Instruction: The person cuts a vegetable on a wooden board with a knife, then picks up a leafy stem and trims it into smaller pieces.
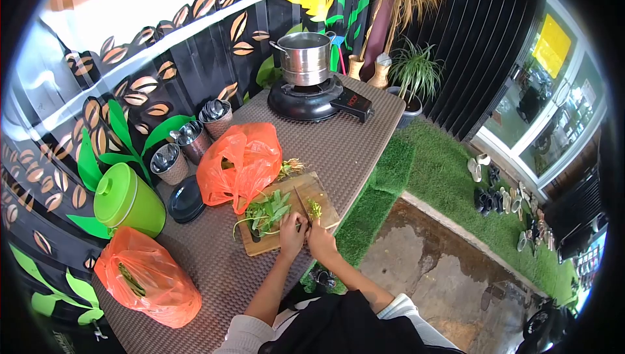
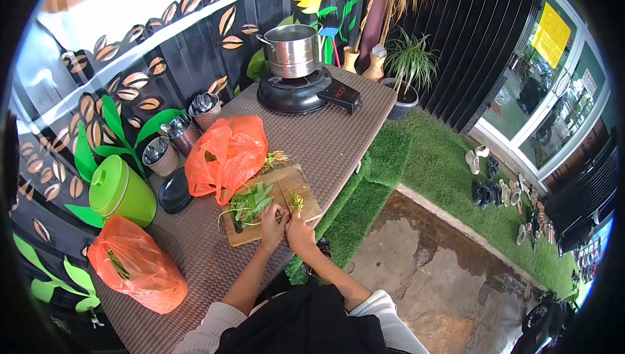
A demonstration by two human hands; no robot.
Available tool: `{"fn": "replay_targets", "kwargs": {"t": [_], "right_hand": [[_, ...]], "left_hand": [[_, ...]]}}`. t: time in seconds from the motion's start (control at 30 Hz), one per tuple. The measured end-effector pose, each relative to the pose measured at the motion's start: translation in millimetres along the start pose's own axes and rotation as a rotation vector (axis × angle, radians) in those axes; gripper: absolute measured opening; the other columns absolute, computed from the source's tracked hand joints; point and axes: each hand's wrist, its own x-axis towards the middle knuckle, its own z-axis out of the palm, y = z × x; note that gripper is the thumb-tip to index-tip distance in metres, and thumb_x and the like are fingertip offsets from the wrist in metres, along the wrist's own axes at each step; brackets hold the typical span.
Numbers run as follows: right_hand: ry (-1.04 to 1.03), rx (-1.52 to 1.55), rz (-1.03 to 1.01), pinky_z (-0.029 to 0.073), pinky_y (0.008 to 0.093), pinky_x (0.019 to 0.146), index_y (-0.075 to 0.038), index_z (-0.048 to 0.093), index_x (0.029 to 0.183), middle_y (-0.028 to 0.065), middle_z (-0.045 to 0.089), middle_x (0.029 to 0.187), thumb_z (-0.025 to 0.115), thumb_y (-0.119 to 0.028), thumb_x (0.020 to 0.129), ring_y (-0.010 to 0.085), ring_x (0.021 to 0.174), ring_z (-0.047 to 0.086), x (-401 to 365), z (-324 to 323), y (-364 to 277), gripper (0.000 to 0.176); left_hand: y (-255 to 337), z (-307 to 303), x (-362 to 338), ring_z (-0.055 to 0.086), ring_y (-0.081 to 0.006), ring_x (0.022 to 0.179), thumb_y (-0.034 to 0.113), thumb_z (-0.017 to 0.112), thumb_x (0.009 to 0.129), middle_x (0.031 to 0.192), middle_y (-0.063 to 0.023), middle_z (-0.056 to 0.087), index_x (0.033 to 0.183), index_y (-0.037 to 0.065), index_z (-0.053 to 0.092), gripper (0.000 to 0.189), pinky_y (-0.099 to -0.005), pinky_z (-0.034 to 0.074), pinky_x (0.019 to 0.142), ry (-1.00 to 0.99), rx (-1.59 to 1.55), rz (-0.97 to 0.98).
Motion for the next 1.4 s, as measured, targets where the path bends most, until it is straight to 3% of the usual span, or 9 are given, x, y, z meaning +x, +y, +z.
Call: {"fn": "replay_targets", "kwargs": {"t": [0.2,0.37,0.47,0.53,0.63,0.73,0.83,1.2,1.4], "right_hand": [[-0.004,0.081,-0.139,0.05,0.0541,0.07,0.004,0.04,0.103,0.0308,0.062,0.082,0.045,-0.025,0.092,0.0474,0.081,0.062,14.4,-1.2,16.4,0.032],[0.045,-0.01,-0.002,0.051,0.0526,0.067,0.003,0.04,0.103,0.0292,0.062,0.078,0.045,-0.025,0.093,0.0452,0.076,0.063,-5.2,7.4,-0.3,0.03],[0.084,-0.106,-0.043,0.055,0.045,0.06,0.0,0.043,0.102,0.0241,0.065,0.077,0.049,-0.026,0.091,0.0393,0.072,0.067,1.0,11.2,2.0,0.029],[0.093,-0.111,-0.043,0.054,0.0468,0.06,0.001,0.042,0.102,0.0234,0.064,0.073,0.047,-0.025,0.092,0.0399,0.071,0.066,3.4,12.2,4.7,0.028],[0.126,-0.155,-0.055,0.053,0.0482,0.059,0.002,0.041,0.103,0.0227,0.063,0.068,0.045,-0.025,0.093,0.0403,0.069,0.066,4.3,11.6,9.5,0.029],[0.14,-0.178,-0.077,0.053,0.0482,0.058,0.003,0.04,0.106,0.023,0.063,0.068,0.045,-0.025,0.093,0.0403,0.069,0.065,9.1,9.9,17.1,0.031],[0.097,-0.123,-0.107,0.053,0.049,0.058,0.004,0.039,0.109,0.0244,0.063,0.07,0.045,-0.025,0.093,0.0412,0.07,0.065,11.7,4.0,24.2,0.034],[0.01,-0.056,-0.03,0.052,0.0505,0.063,0.004,0.038,0.106,0.0275,0.063,0.075,0.046,-0.023,0.093,0.0438,0.073,0.064,4.7,0.7,11.2,0.031],[0.048,-0.053,-0.167,0.052,0.051,0.066,0.004,0.04,0.105,0.0284,0.063,0.08,0.048,-0.023,0.092,0.0448,0.074,0.064,31.5,-7.6,25.3,0.031]], "left_hand": [[-12.7,6.7,0.6,0.053,-0.028,0.074,0.0,0.069,0.073,0.074,-0.0099,0.055,0.076,0.001,0.045,0.024,-0.0379,0.04,0.069,0.055,-0.091,-0.051],[-19.3,7.9,-1.6,0.049,-0.032,0.078,0.0,0.066,0.074,0.074,-0.0122,0.049,0.074,0.001,0.047,0.02,-0.0415,0.038,0.071,-0.001,-0.241,-0.178],[-14.6,1.9,-2.0,0.05,-0.0317,0.076,-0.001,0.066,0.074,0.075,-0.0115,0.054,0.074,0.001,0.046,0.021,-0.04,0.04,0.07,-0.012,-0.185,-0.128],[-0.8,-6.0,-3.6,0.052,-0.0307,0.077,0.0,0.066,0.074,0.076,-0.0098,0.059,0.071,0.002,0.045,0.021,-0.0402,0.04,0.075,0.004,-0.038,0.065],[-4.9,-7.5,-5.1,0.055,-0.0286,0.082,0.003,0.066,0.075,0.078,-0.0076,0.063,0.072,0.003,0.05,0.016,-0.0404,0.039,0.081,0.001,0.049,0.129],[0.4,-4.0,-1.1,0.055,-0.0267,0.087,0.008,0.066,0.076,0.079,-0.0062,0.063,0.081,0.005,0.06,0.009,-0.0411,0.037,0.084,-0.009,-0.1,-0.094],[3.5,-3.0,2.9,0.055,-0.0252,0.088,0.013,0.067,0.076,0.08,-0.0048,0.064,0.089,0.008,0.067,0.014,-0.0387,0.037,0.083,-0.054,0.138,0.016],[-7.3,-0.7,-0.2,0.055,-0.0233,0.089,0.016,0.068,0.077,0.084,-0.0039,0.064,0.083,0.009,0.07,0.01,-0.0364,0.035,0.084,-0.026,0.123,0.115],[-15.2,2.6,-3.5,0.055,-0.0242,0.089,0.018,0.068,0.077,0.086,-0.0048,0.064,0.081,0.008,0.07,0.011,-0.037,0.037,0.085,-0.038,0.069,0.08]]}}
